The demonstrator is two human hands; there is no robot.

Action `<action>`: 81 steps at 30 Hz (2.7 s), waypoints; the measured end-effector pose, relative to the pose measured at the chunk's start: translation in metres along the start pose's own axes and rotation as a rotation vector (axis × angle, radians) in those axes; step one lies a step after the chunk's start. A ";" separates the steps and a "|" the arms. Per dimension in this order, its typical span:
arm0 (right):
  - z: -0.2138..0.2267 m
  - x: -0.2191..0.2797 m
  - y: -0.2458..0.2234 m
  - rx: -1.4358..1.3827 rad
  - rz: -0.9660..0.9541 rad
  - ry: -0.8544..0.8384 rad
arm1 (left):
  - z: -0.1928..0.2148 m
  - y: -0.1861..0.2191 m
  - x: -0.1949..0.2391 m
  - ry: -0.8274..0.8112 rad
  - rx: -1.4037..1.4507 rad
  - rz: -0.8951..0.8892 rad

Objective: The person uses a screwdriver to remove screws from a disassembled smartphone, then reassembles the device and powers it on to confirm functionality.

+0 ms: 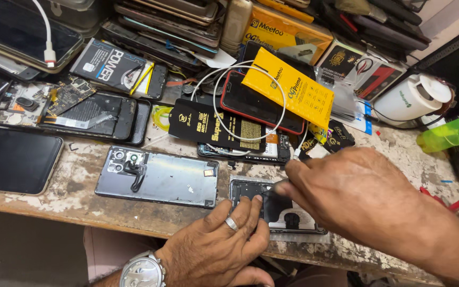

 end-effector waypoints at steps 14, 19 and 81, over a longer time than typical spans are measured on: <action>0.024 -0.001 0.000 -0.063 -0.061 0.052 | 0.001 0.001 -0.001 0.004 0.007 0.007; 0.024 -0.003 0.001 -0.065 -0.081 0.041 | 0.001 0.000 -0.001 0.003 0.020 0.009; 0.023 -0.059 -0.075 -0.900 -0.176 1.047 | 0.048 0.013 0.111 0.673 0.256 0.673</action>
Point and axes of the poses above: each hand's wrist, its own x-axis away from the middle knuckle, its own z-axis out of the back of the hand, y = z × x, the point moved 4 cm from there along -x, towards the middle knuckle, and after that the axes turned 15 degrees about x, right-handed, at the moved point
